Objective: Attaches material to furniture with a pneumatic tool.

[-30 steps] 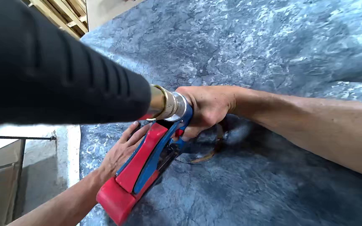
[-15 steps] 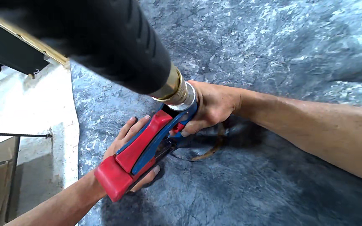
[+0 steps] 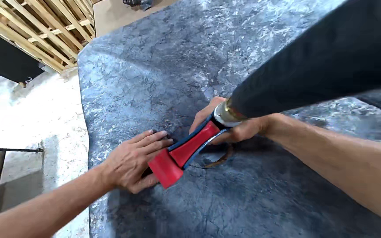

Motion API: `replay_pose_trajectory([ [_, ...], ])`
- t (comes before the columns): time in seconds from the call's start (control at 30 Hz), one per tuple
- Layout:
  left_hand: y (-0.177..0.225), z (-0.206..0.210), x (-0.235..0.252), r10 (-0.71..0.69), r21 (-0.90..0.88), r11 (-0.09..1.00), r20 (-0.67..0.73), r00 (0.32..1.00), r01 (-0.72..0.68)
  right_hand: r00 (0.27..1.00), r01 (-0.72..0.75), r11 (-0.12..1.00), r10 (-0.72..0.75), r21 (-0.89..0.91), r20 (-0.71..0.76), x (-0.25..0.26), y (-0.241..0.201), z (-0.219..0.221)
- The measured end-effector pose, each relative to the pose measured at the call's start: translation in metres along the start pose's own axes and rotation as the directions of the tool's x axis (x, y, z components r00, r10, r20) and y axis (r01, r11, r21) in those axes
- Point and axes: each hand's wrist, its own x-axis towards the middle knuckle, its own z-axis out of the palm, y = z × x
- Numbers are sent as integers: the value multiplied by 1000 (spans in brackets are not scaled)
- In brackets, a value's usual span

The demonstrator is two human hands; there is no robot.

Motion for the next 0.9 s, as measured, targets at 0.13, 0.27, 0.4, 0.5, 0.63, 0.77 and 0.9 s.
replay_pose_trajectory([
  [0.13, -28, -17, 24, 76, -7, 997, 68, 995, -75, 1000, 2, 999, -1, 42, -17, 1, 2, -1],
  [0.27, -29, -18, 28, 42, -14, 999, 46, 998, -42, 999, 33, 998, -35, 48, 36, 12, 9, -4],
  [0.4, -33, -9, 27, 47, -33, 998, 31, 998, -46, 1000, -8, 994, 5, 109, 25, 19, 8, -4],
  [0.5, -30, -12, 27, 39, -34, 999, 9, 999, -39, 999, 26, 995, -30, 95, 44, 21, 11, -5],
  [0.63, -29, -15, 29, 38, -24, 999, 5, 999, -38, 999, -2, 998, -1, 57, 45, 22, 12, -6],
  [0.77, -29, -10, 29, 22, -10, 1000, 17, 1000, -22, 998, -21, 1000, 20, -16, -52, 14, 12, 0],
  [0.9, -23, -12, 24, -70, 48, 996, -8, 998, 70, 987, -100, 994, 92, -52, -131, 3, -4, 5],
])
